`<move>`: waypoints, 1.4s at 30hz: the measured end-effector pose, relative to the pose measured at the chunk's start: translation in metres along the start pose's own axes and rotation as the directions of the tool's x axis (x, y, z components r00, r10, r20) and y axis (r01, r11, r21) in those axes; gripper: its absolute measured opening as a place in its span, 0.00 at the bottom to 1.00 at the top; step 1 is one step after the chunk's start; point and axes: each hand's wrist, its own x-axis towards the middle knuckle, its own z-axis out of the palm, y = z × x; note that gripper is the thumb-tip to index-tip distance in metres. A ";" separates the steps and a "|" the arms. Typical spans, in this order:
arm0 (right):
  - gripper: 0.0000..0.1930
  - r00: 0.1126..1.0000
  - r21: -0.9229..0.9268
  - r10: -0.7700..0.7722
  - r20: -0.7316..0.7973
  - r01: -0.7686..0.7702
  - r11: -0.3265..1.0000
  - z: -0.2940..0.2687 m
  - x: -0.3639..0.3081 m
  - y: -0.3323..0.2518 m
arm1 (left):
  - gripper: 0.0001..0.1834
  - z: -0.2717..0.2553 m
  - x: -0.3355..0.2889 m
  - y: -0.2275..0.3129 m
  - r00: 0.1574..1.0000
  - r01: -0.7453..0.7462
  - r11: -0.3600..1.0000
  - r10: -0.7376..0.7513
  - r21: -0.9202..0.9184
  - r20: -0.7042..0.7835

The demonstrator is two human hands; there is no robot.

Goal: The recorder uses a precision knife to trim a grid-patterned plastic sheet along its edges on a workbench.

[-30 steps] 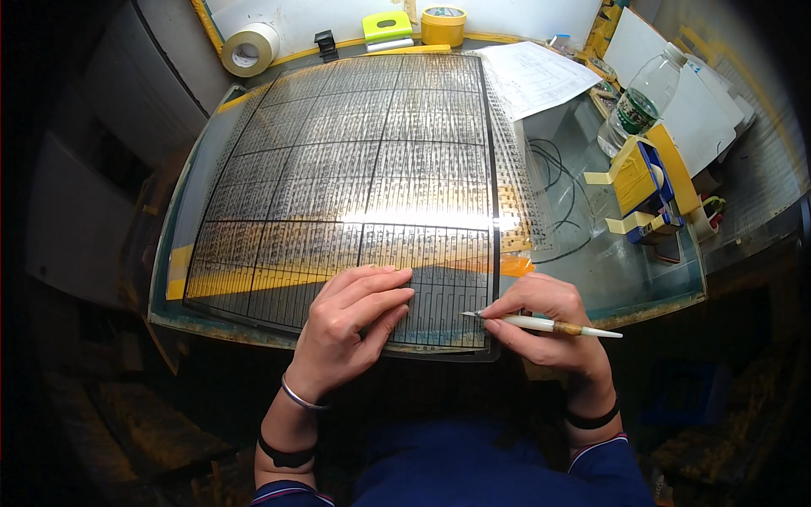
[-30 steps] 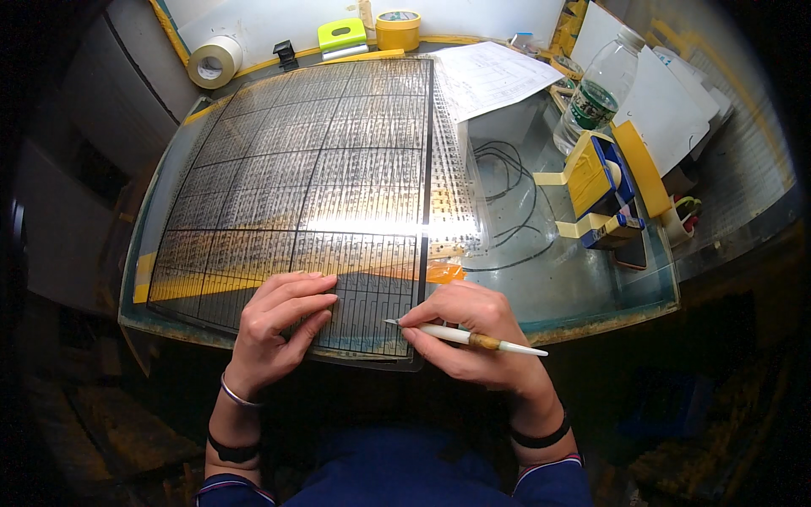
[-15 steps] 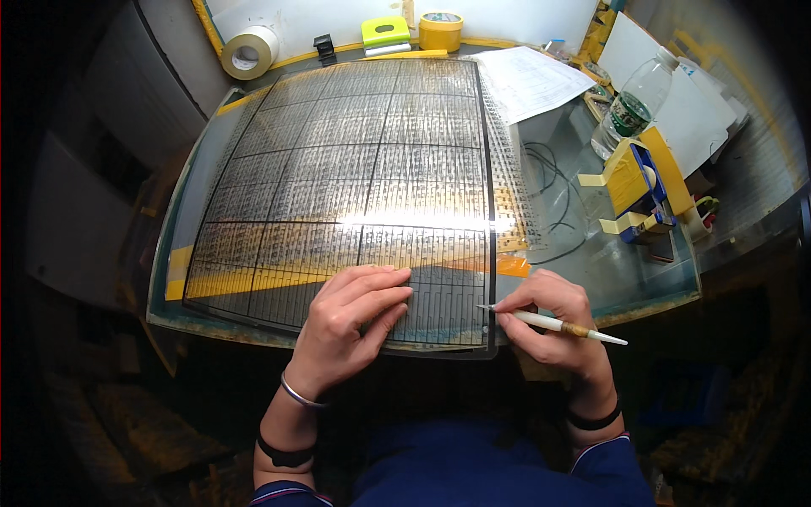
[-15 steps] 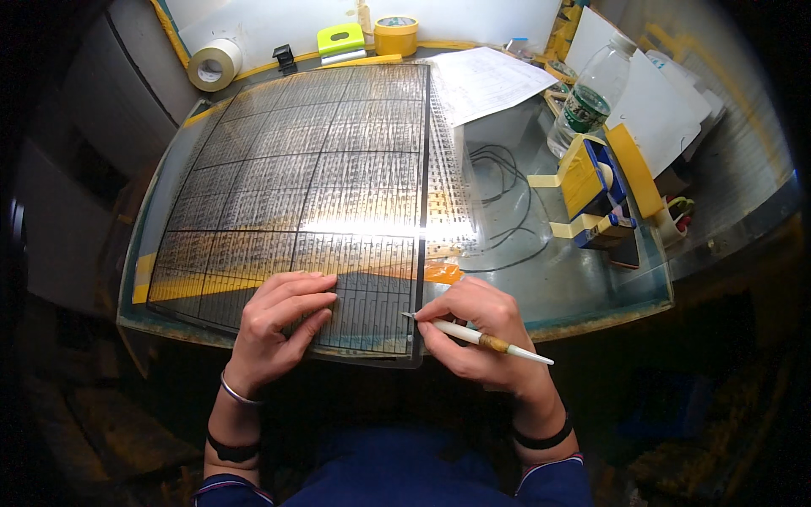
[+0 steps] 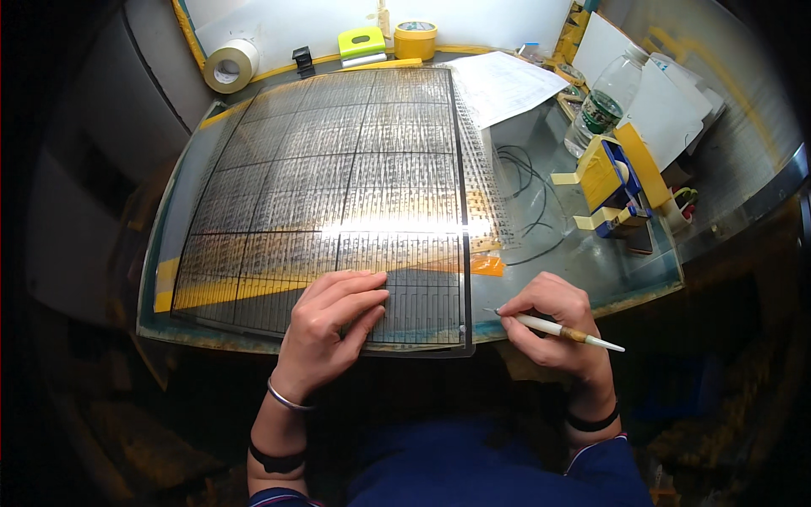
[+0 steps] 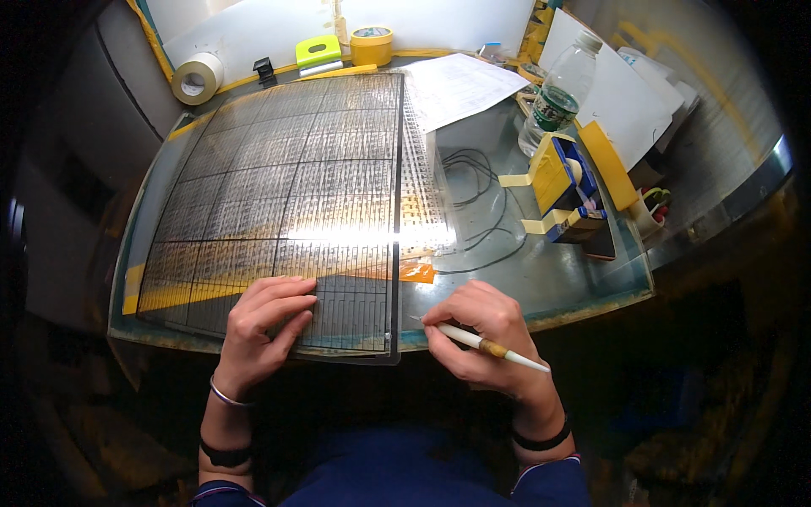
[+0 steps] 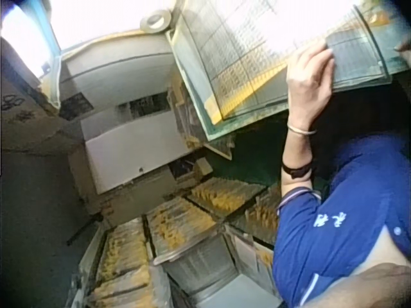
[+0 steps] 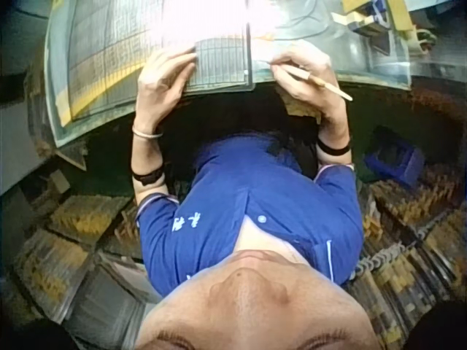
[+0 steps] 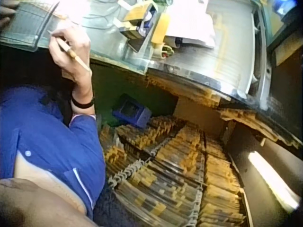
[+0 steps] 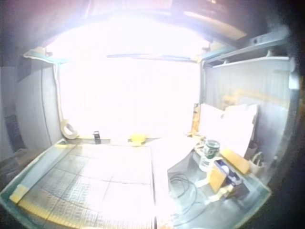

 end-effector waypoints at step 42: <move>0.11 0.753 0.041 0.552 -0.359 -0.578 0.815 -0.109 -0.120 0.006 | 0.11 0.005 0.000 0.002 0.999 0.045 0.999 -0.045 0.002 0.017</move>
